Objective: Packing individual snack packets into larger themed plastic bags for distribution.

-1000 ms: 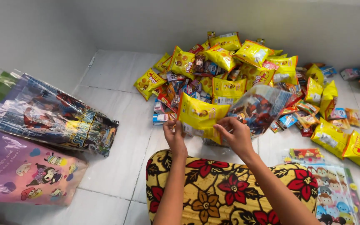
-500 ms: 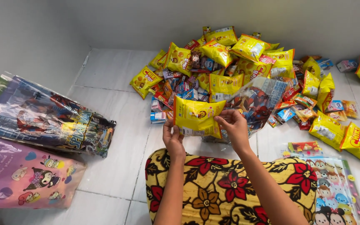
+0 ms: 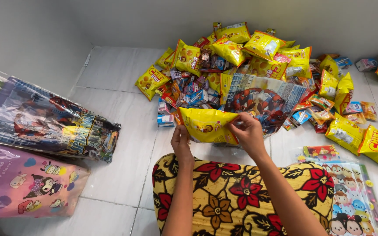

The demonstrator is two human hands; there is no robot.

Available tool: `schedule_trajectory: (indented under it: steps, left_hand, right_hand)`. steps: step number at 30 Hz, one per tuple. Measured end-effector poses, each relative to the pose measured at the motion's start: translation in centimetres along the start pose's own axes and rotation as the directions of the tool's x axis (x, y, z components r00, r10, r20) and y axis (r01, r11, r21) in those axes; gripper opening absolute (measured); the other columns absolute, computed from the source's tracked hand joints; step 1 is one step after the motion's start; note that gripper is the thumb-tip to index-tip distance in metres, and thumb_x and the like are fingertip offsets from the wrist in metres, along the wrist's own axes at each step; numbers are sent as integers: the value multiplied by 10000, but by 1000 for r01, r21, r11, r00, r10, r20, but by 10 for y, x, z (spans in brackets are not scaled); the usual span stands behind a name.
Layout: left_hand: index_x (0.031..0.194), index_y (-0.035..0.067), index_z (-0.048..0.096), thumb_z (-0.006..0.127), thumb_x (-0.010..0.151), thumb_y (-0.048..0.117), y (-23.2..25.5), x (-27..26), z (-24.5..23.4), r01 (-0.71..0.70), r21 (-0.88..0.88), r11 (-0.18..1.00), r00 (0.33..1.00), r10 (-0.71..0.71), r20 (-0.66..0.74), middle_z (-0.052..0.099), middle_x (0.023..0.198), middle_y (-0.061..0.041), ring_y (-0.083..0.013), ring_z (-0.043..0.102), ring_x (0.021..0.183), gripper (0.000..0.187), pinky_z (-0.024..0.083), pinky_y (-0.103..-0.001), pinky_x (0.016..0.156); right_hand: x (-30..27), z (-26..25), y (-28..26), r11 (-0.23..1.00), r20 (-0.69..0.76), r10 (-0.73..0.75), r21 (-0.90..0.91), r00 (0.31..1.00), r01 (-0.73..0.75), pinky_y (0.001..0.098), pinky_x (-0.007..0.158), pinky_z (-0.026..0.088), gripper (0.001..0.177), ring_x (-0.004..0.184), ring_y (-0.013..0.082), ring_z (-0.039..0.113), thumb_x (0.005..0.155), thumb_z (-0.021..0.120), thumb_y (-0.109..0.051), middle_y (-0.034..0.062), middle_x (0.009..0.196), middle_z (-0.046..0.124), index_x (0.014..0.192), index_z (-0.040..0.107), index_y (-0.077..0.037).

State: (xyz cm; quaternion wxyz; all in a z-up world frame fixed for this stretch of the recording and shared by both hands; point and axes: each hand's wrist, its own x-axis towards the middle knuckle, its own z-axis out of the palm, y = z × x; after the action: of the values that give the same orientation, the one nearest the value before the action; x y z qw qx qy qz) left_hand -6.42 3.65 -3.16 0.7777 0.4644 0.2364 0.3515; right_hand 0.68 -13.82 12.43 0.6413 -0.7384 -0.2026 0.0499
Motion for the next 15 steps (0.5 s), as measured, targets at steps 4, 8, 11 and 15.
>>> schedule_trajectory:
  steps: [4, 8, 11, 15]
  left_hand:
    - [793, 191, 677, 649, 1036, 352, 45, -11, 14, 9, 52, 999, 998, -6, -59, 456, 687, 69, -73, 426, 705, 293, 462, -312, 923]
    - [792, 192, 686, 627, 1055, 270, 50, -9, 19, 56, 51, 997, 987, -47, -155, 560, 676, 45, -79, 464, 668, 281, 453, -315, 919]
    - [800, 203, 669, 610, 1063, 252, 44, -6, 13, 80, 28, 996, 979, -74, -189, 570, 675, 57, -72, 467, 625, 274, 453, -300, 865]
    - [801, 206, 635, 542, 1092, 233, 41, 0, 6, 173, -140, 975, 954, -201, -222, 532, 668, 57, -90, 453, 601, 306, 417, -292, 772]
  right_hand:
    - [-2, -22, -11, 998, 82, -16, -65, 996, 21, 402, 839, 592, 154, 905, 264, 680, 825, 834, -25, 161, 877, 708, 923, 737, 43]
    - [-7, -33, -30, 989, 203, 13, -149, 979, 18, 412, 853, 588, 100, 853, 229, 686, 797, 819, -2, 128, 795, 729, 879, 763, 5]
    - [1, -40, -31, 977, 233, -13, -203, 972, 61, 407, 843, 566, 90, 806, 210, 683, 784, 824, -20, 107, 754, 739, 853, 767, -27]
    - [52, -83, 11, 715, 20, -508, -548, 861, 434, 332, 829, 482, 290, 775, 217, 572, 814, 885, -132, 21, 893, 708, 1074, 765, -176]
